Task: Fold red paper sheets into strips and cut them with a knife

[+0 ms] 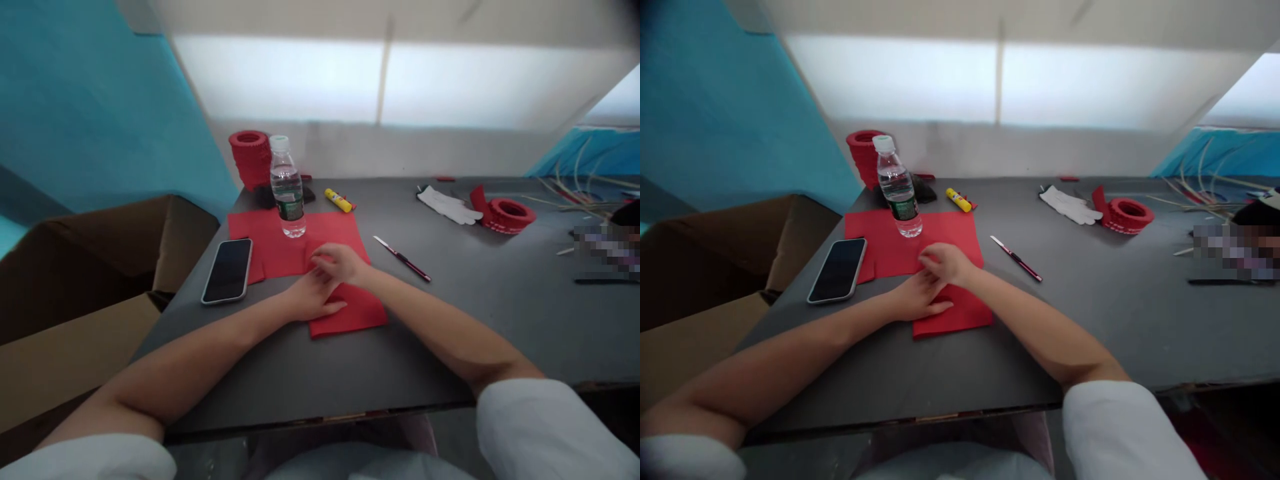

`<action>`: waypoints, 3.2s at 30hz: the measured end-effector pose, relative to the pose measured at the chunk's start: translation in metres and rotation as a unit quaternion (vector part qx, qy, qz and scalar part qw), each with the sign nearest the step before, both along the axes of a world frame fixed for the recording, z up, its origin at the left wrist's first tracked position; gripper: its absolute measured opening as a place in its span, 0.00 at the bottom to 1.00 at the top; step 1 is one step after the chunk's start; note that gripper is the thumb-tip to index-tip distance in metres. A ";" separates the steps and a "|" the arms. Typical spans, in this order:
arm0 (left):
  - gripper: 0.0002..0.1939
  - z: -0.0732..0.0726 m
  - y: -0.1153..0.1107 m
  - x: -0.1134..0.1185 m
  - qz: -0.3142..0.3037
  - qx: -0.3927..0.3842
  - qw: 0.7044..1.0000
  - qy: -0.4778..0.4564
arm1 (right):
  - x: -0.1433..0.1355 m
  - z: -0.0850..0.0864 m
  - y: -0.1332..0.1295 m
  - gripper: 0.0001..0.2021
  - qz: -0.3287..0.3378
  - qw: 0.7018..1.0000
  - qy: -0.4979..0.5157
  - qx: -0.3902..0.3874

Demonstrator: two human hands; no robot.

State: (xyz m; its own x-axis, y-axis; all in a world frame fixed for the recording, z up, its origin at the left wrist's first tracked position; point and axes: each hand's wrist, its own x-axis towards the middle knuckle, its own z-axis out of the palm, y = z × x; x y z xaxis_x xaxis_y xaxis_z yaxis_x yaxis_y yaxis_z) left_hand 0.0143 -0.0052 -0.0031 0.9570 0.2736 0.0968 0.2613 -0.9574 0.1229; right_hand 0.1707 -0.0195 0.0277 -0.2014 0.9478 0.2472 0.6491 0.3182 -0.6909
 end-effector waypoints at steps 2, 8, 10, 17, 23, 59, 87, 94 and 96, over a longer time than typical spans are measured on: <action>0.30 0.000 0.000 0.000 0.007 -0.009 1.000 0.008 | -0.012 -0.011 0.007 0.10 0.033 0.999 -0.002 -0.009; 0.33 0.000 0.000 0.001 -0.006 -0.012 1.000 -0.012 | -0.007 -0.025 0.006 0.20 0.069 0.997 -0.025 -0.008; 0.32 -0.001 0.000 0.000 0.001 -0.009 1.000 -0.009 | -0.005 -0.022 0.005 0.22 0.094 0.994 -0.059 -0.010; 0.33 -0.003 -0.002 -0.001 -0.009 -0.004 1.000 -0.024 | -0.007 -0.017 0.022 0.21 0.159 0.970 -0.178 -0.036; 0.31 0.008 -0.007 -0.002 0.001 -0.004 1.000 0.007 | -0.008 -0.027 0.046 0.22 0.148 0.968 -0.201 -0.033; 0.22 0.014 -0.004 -0.077 -0.018 0.039 0.999 0.020 | -0.014 -0.039 0.040 0.35 0.100 0.962 -0.254 -0.015; 0.14 0.057 -0.072 -0.080 -0.038 -0.096 0.988 -0.116 | -0.036 -0.005 -0.179 0.30 0.043 0.954 -0.290 -0.064; 0.16 0.054 -0.030 -0.032 -0.036 0.011 0.999 0.001 | -0.011 0.009 -0.198 0.31 0.155 0.952 -0.262 -0.026; 0.17 0.048 -0.028 -0.023 -0.054 0.020 0.998 0.027 | 0.000 0.008 -0.201 0.32 0.143 0.952 -0.269 -0.015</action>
